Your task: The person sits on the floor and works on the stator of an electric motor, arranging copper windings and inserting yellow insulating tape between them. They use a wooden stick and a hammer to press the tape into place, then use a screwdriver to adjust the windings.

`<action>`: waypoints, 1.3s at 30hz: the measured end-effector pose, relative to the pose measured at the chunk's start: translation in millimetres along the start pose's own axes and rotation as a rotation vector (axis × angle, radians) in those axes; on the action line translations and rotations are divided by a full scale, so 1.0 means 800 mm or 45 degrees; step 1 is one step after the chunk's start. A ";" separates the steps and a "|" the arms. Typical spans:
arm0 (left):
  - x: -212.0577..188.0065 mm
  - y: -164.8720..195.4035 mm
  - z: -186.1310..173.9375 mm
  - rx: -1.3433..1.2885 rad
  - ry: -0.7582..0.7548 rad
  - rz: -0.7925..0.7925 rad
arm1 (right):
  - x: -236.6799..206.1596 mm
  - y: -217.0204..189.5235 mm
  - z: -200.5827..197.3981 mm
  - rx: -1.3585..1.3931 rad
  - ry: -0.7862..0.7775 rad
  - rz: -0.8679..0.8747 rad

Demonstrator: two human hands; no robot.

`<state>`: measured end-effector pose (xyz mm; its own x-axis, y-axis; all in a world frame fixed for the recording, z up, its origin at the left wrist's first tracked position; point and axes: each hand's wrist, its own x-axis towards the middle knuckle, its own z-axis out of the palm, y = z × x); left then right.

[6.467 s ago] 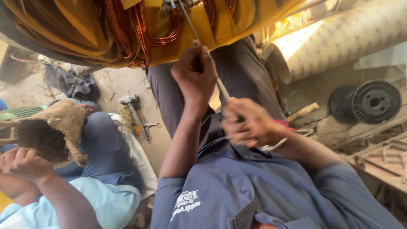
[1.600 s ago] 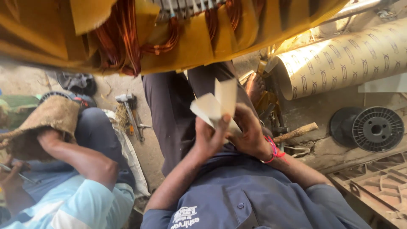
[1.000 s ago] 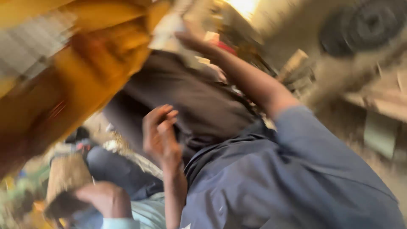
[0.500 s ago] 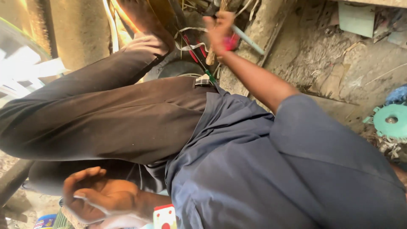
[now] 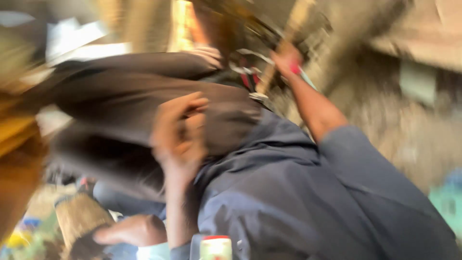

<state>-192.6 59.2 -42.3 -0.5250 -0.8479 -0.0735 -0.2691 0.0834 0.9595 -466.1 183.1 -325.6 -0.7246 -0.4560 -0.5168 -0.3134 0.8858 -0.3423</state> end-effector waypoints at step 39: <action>-0.114 0.002 -0.087 -0.582 0.742 0.487 | -0.314 -0.231 -0.211 0.676 -0.888 -1.489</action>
<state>-88.7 100.3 -15.1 0.0224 -0.9498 0.3120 0.2637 0.3067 0.9146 -329.8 148.6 -0.2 0.2656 -0.9633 0.0393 -0.1318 -0.0767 -0.9883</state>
